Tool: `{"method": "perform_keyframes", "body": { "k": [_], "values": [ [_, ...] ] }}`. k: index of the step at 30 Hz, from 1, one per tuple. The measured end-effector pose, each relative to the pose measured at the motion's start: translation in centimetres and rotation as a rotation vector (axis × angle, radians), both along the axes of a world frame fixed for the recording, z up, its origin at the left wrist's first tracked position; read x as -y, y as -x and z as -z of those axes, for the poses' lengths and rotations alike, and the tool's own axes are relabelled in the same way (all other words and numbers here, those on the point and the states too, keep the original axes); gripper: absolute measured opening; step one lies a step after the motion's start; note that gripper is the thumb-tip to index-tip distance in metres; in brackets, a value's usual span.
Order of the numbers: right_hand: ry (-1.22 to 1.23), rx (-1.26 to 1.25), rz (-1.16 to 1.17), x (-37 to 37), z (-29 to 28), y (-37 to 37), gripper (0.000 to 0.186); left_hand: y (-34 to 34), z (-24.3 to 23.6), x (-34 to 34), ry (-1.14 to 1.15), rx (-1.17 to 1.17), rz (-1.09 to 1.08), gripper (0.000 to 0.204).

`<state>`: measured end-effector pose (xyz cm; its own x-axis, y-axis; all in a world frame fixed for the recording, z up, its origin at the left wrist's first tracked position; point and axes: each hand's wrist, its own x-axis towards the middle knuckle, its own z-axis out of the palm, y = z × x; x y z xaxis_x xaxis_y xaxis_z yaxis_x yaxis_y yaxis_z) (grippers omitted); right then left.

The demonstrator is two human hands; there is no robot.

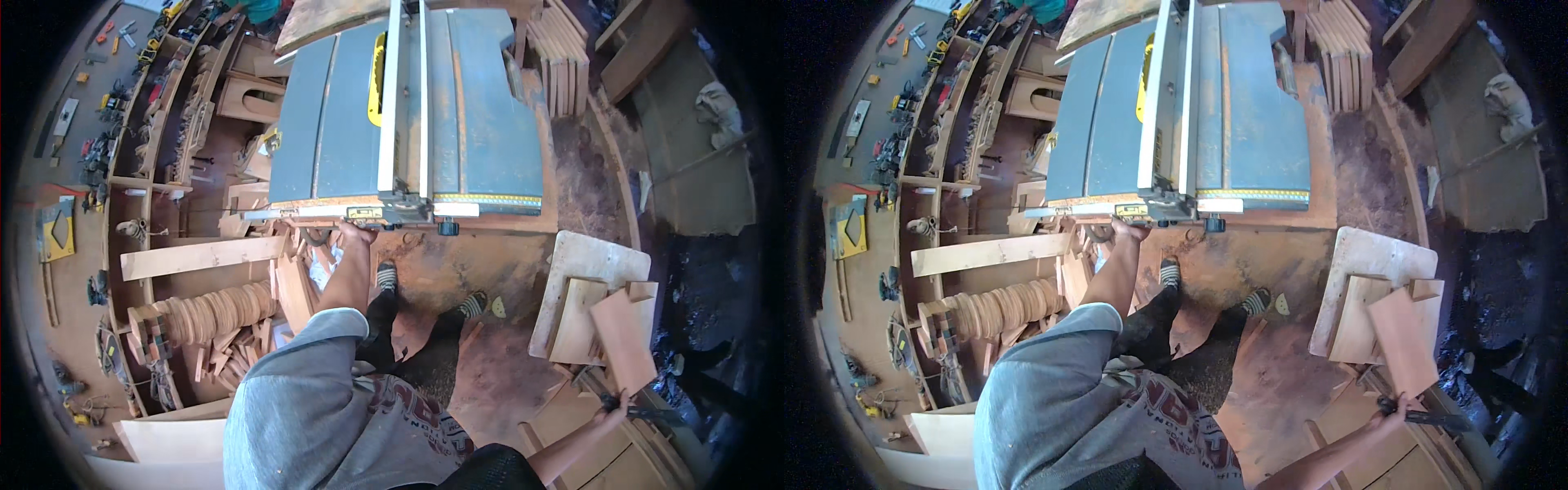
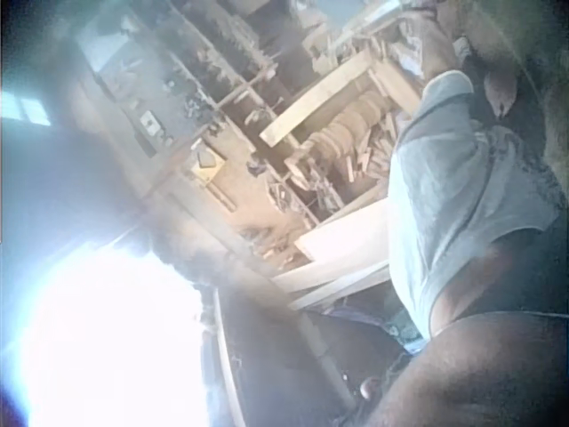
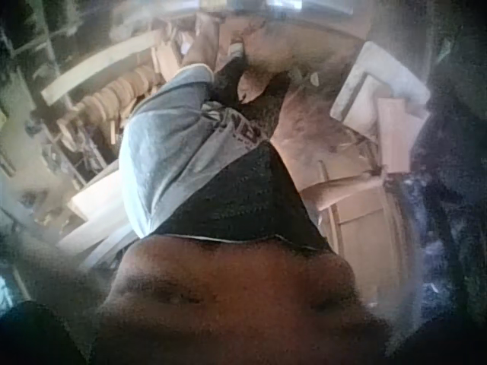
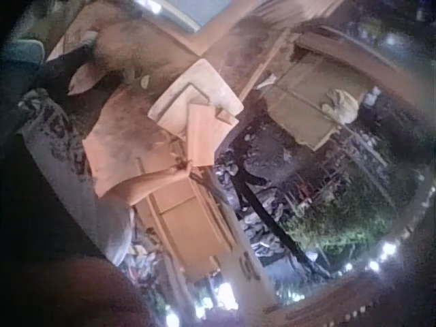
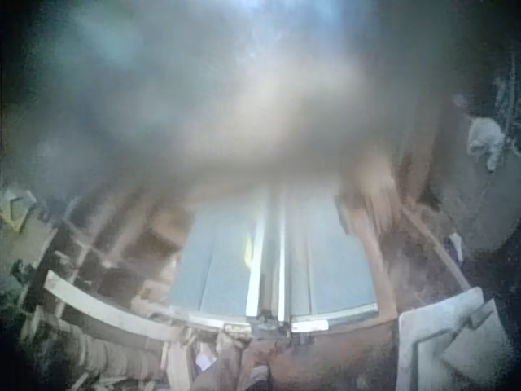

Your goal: The person uses a table saw to rip several pieces of wood. They guide a wood block through the blade using a push stick, then set the cut piece aside on a shelf before retrieving the next block and repeating the process.

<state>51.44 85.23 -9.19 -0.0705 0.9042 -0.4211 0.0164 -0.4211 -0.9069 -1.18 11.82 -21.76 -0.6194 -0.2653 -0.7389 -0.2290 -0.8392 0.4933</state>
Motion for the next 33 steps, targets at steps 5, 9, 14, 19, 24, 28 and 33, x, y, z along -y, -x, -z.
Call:
{"method": "perform_keyframes", "body": {
  "k": [5, 9, 14, 19, 24, 28, 33],
  "values": [
    [0.087, -0.329, -0.001, 17.0, -10.9, 4.3, 0.032, 3.6, -3.5, 0.0, -0.189, 0.007, -0.081, 0.072],
    [0.086, -0.437, 0.006, 28.5, -17.1, 5.9, 0.034, 4.3, -4.9, 0.8, -0.287, 0.093, -0.086, 0.072],
    [0.067, -0.476, 0.024, 38.6, -19.3, 7.6, 0.044, 3.3, -6.4, 3.5, -0.418, 0.212, -0.126, 0.073],
    [0.023, -0.549, 0.034, 47.3, -20.3, 9.6, 0.048, 3.6, -7.4, 5.4, -0.542, 0.241, -0.067, 0.071],
    [0.089, -0.536, -0.013, 52.0, -20.6, 11.0, 0.05, 4.3, -6.9, 5.7, -0.605, 0.195, -0.041, 0.076],
    [0.087, -0.467, 0.107, 53.5, -22.6, 13.0, 0.053, 4.0, -5.3, 6.3, -0.66, 0.14, -0.062, 0.077],
    [0.108, -0.579, -0.138, 54.5, -25.6, 17.6, 0.055, 2.3, -5.4, 8.9, -0.442, 0.228, 0.552, 0.087]
  ]
}}
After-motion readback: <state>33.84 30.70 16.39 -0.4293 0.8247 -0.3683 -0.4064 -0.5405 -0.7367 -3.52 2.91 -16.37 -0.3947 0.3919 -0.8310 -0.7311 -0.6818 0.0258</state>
